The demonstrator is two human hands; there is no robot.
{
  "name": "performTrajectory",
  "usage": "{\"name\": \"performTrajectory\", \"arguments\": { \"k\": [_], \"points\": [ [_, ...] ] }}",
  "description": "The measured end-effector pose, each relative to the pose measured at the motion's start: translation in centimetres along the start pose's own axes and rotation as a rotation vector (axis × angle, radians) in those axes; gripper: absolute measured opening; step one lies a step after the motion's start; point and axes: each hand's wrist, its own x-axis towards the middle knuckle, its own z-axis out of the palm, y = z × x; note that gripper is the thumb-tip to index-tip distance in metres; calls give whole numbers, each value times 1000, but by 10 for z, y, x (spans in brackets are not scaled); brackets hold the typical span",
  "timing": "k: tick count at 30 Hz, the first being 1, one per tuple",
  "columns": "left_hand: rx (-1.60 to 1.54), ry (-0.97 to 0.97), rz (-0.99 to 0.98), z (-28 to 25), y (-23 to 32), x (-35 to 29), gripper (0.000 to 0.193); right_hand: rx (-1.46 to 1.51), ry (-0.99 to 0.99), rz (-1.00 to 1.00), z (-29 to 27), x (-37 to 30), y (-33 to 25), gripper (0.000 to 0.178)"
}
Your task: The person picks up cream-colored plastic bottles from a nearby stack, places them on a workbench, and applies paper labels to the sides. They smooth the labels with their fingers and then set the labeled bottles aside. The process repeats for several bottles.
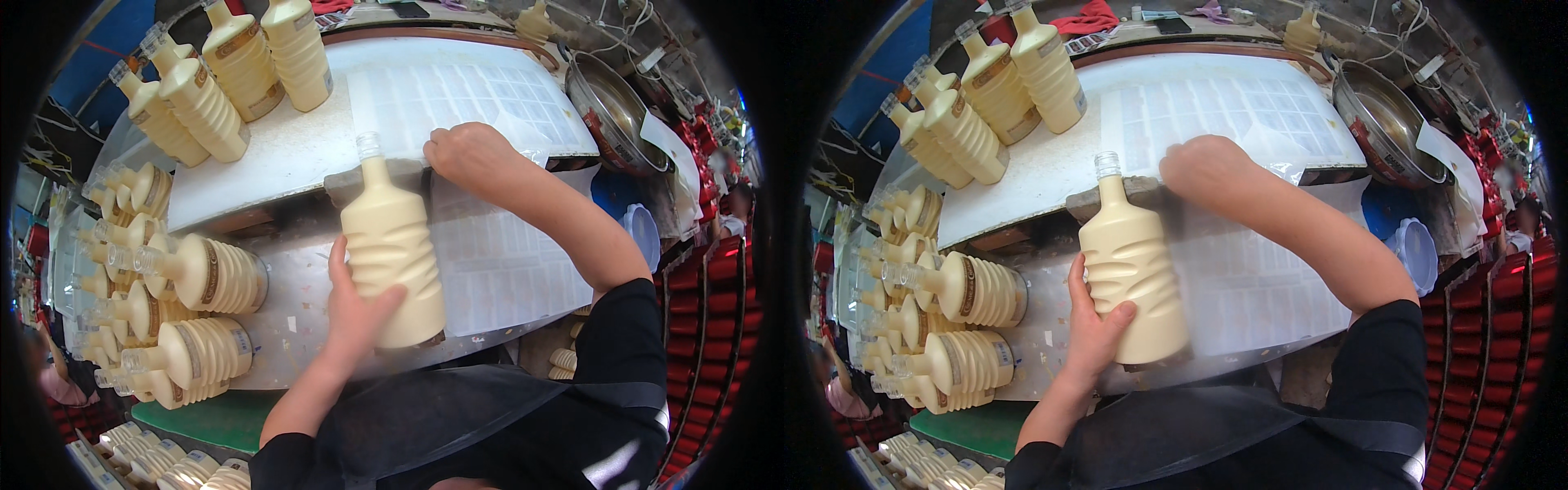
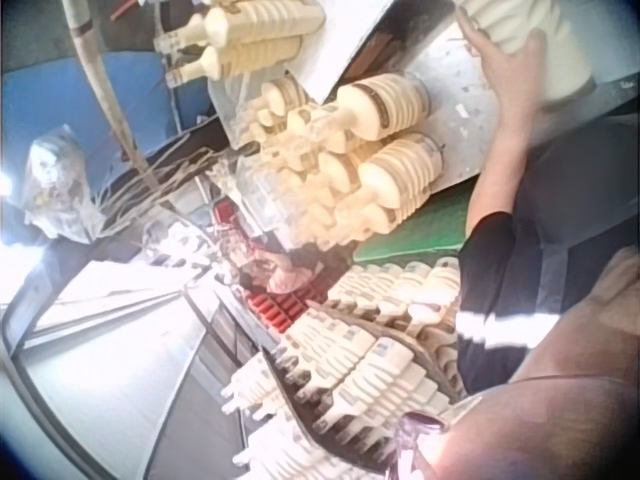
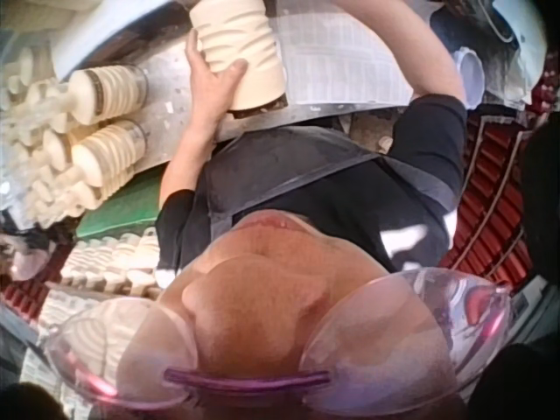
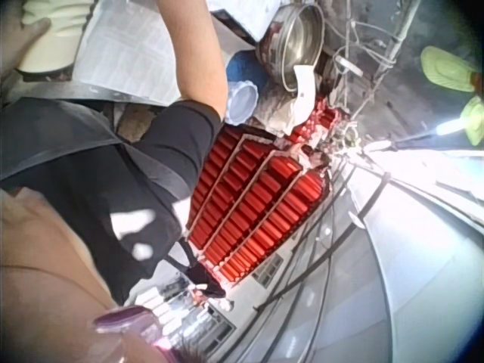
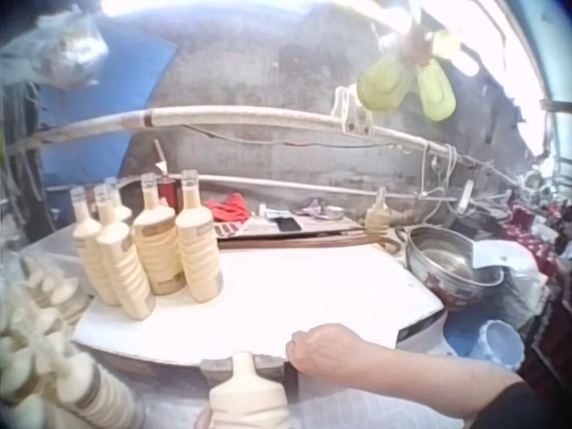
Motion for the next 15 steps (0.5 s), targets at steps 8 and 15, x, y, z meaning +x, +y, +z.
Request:
{"name": "performTrajectory", "arguments": {
  "k": [8, 15],
  "points": [
    [17, -8, 33, 0, -1, 0, 102, 343, -60, 423, 6, 17, 8, 6],
    [28, 1, 21, 1, 0, 0, 101, 748, 151, 832, 29, 3, 38, 20]
  ]
}}
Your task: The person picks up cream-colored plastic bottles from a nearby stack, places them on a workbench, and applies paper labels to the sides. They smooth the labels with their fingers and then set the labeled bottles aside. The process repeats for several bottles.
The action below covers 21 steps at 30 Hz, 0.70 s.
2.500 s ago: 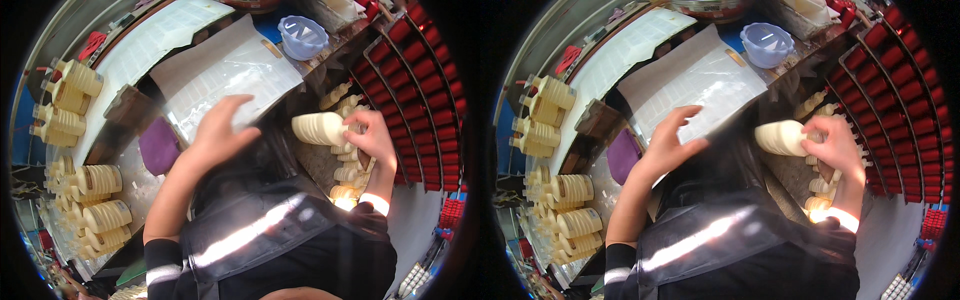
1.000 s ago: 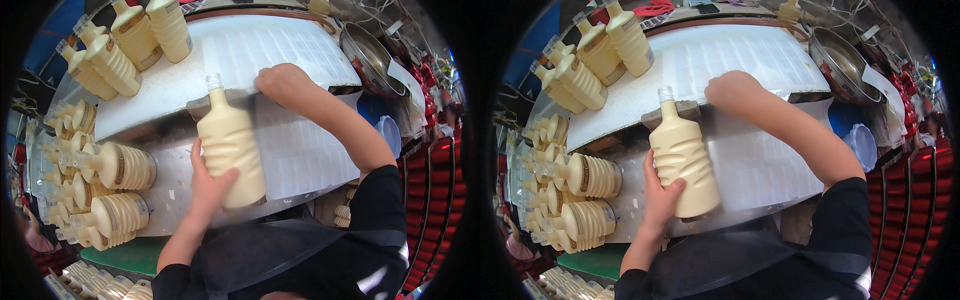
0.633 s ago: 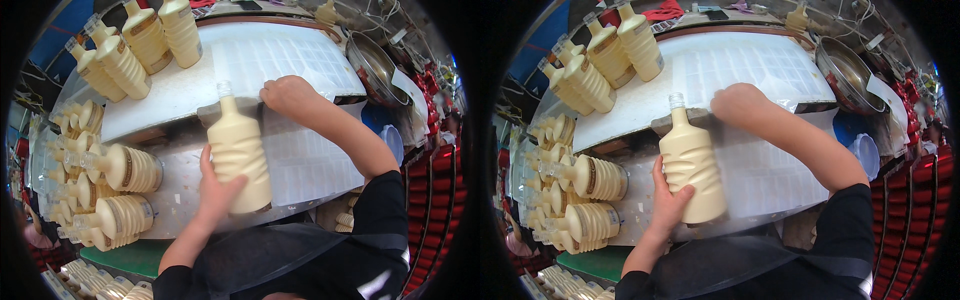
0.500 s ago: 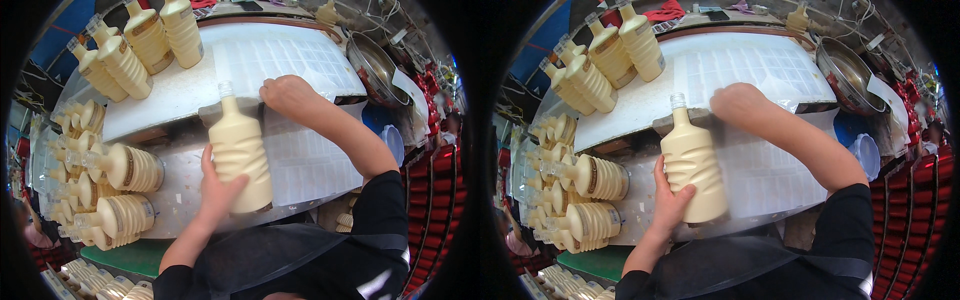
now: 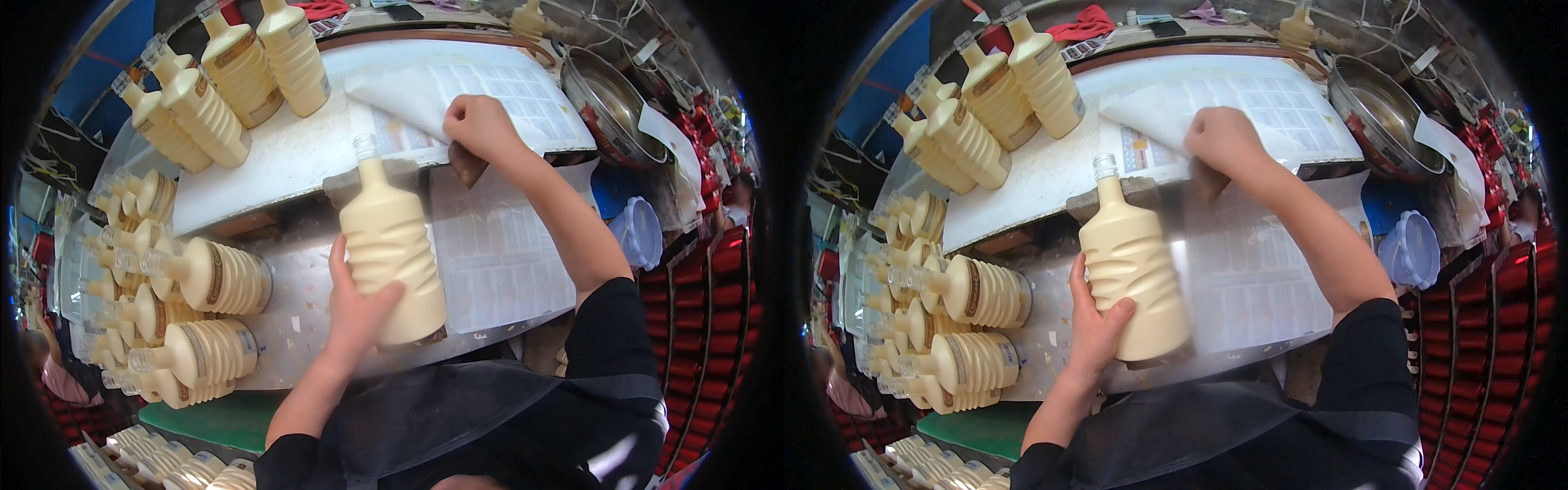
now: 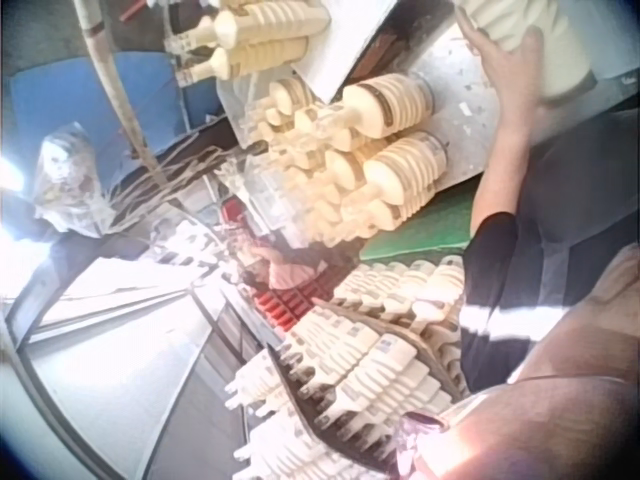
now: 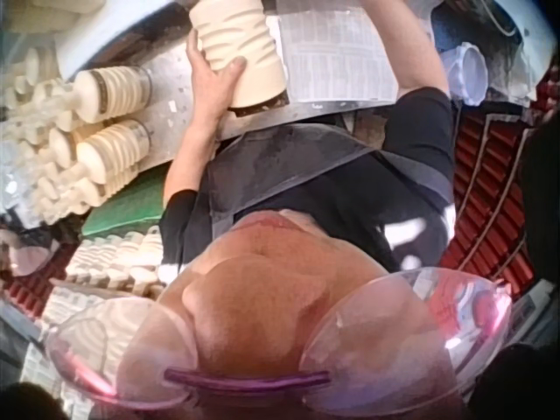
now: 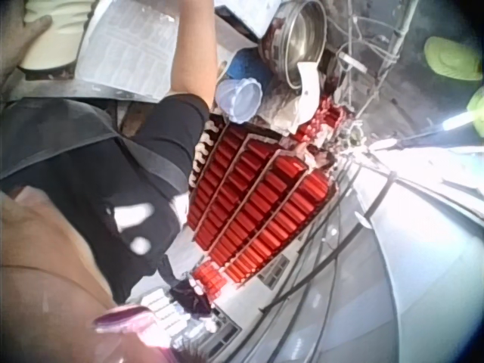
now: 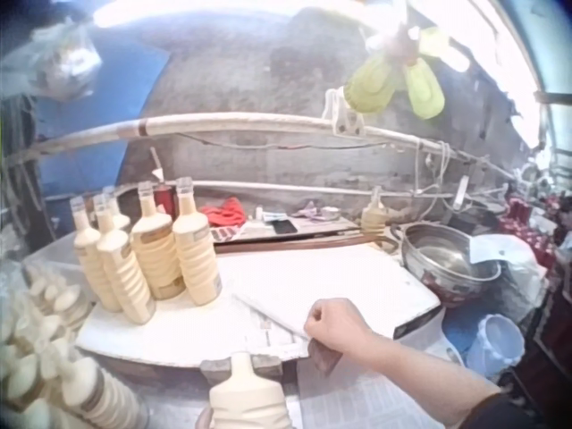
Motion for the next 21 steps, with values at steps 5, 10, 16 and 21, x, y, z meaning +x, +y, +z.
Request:
{"name": "performTrajectory", "arguments": {
  "k": [5, 10, 16, 21],
  "points": [
    [-12, 7, -6, 0, -4, 2, 101, -69, 367, 196, -40, 5, 48, 28],
    [-5, 20, 17, 1, -4, 2, 99, -403, 583, 294, -73, -29, 61, 30],
    [-32, 43, 31, 3, -3, -2, 95, -441, -19, 66, -48, -27, 23, 39],
    [-39, 43, 26, 0, -10, 0, 90, -508, 214, 165, -101, 15, 55, 25]
  ]
}}
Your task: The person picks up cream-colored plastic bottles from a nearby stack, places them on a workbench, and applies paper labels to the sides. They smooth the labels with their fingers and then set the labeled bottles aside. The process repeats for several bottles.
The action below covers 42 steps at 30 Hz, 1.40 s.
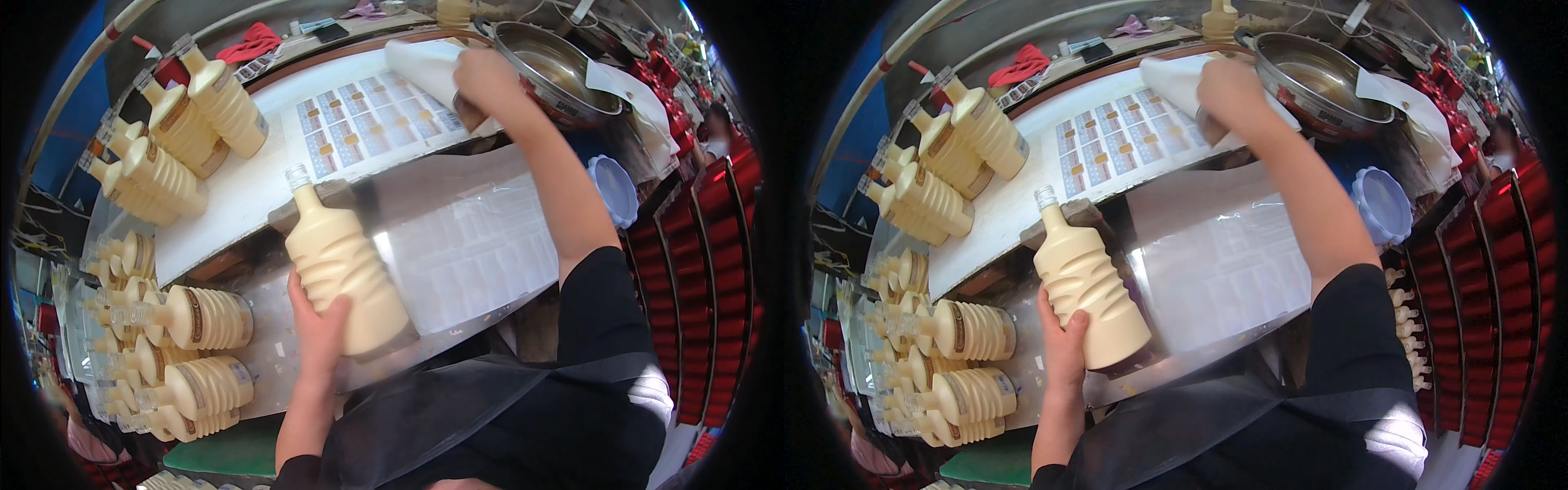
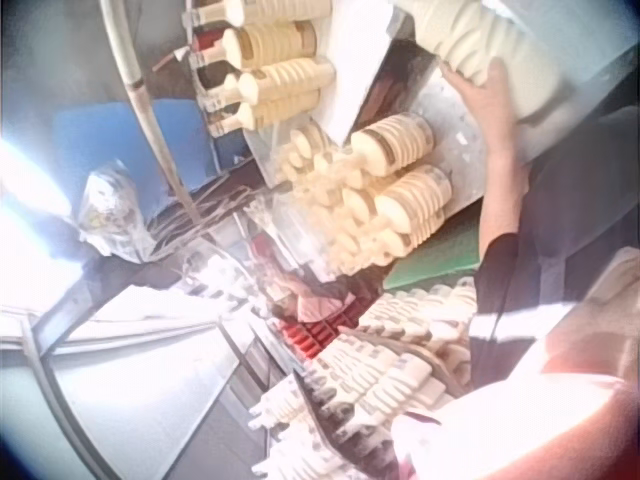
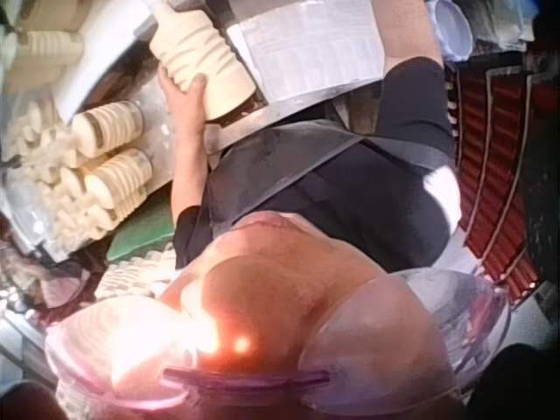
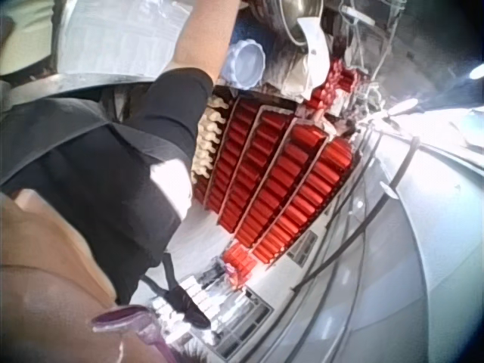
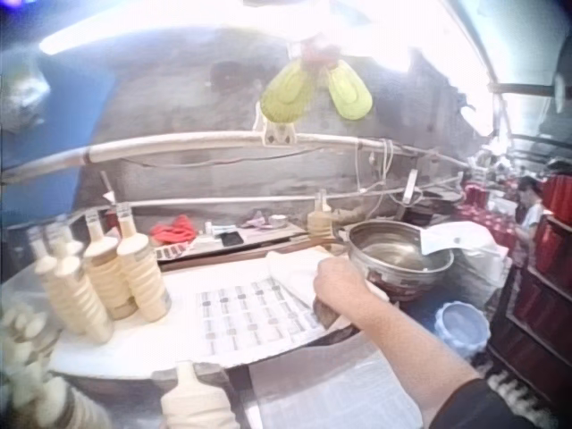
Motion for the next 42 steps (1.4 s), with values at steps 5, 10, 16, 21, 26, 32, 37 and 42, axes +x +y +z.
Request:
{"name": "performTrajectory", "arguments": {
  "k": [5, 10, 16, 21, 26, 32, 37, 42],
  "points": [
    [-45, -14, 21, -1, -3, 0, 89, 173, 381, 36, -44, 33, 104, 37],
    [-52, -23, 46, 1, -3, -2, 89, 548, 563, 98, -105, 25, 196, 34],
    [-40, -14, 53, 1, -2, -2, 90, 1055, 792, 344, -162, -28, 341, 33],
    [-46, -15, 73, 1, -3, 2, 85, 1095, 947, 489, -166, -74, 383, 42],
    [-6, -19, 96, 0, -4, 1, 70, 781, 405, 187, -94, -163, 244, 37],
    [-26, 117, 183, 4, -6, -10, 47, 668, -420, -434, -5, -314, 38, 24],
    [0, 140, 247, 6, -14, -34, 44, 471, -254, -523, 25, -359, -27, 10],
    [61, 108, 305, 1, -22, -48, 48, 161, -140, -697, 42, -371, -42, 7]
  ]
}}
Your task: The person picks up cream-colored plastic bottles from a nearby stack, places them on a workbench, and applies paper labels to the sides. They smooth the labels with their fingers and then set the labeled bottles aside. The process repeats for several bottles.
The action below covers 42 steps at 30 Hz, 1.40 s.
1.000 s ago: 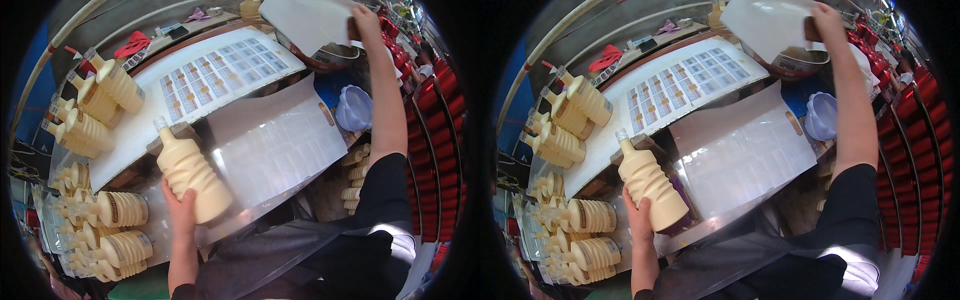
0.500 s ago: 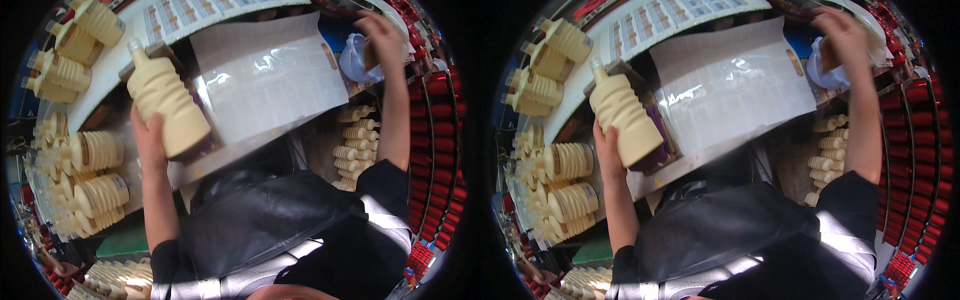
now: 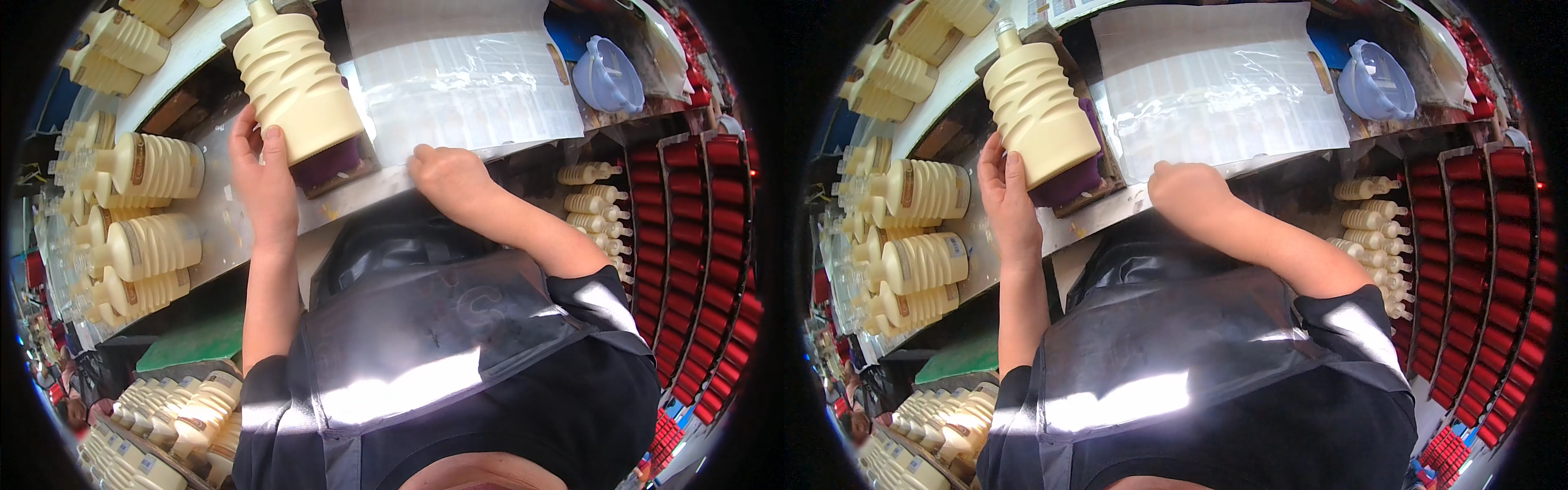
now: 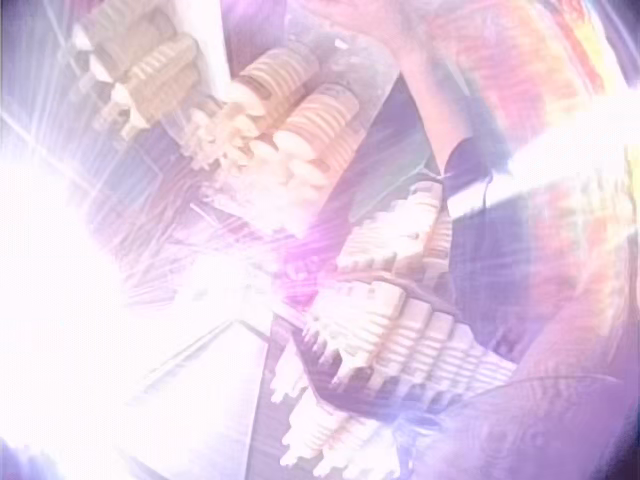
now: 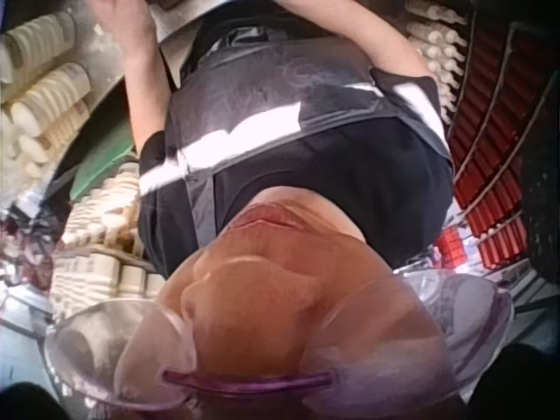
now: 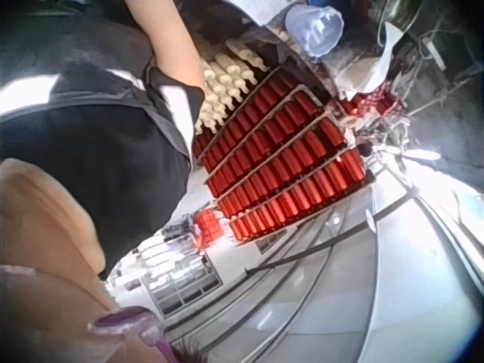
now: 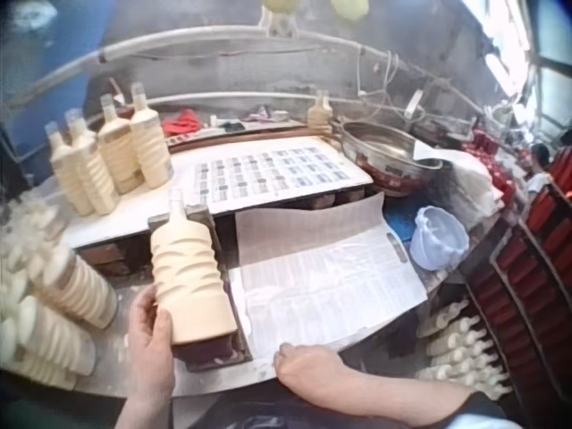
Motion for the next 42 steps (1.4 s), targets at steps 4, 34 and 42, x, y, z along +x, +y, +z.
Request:
{"name": "performTrajectory", "arguments": {
  "k": [4, 34, 42],
  "points": [
    [-55, 5, 49, 1, -8, -4, 48, -130, 15, -86, 7, 2, -5, 6],
    [603, 36, 373, 16, 20, -10, 67, -5, 228, 880, -42, -52, 135, 43],
    [744, -26, 557, 30, 43, -15, 54, -118, -318, 698, -48, -10, 136, 24]
  ]
}}
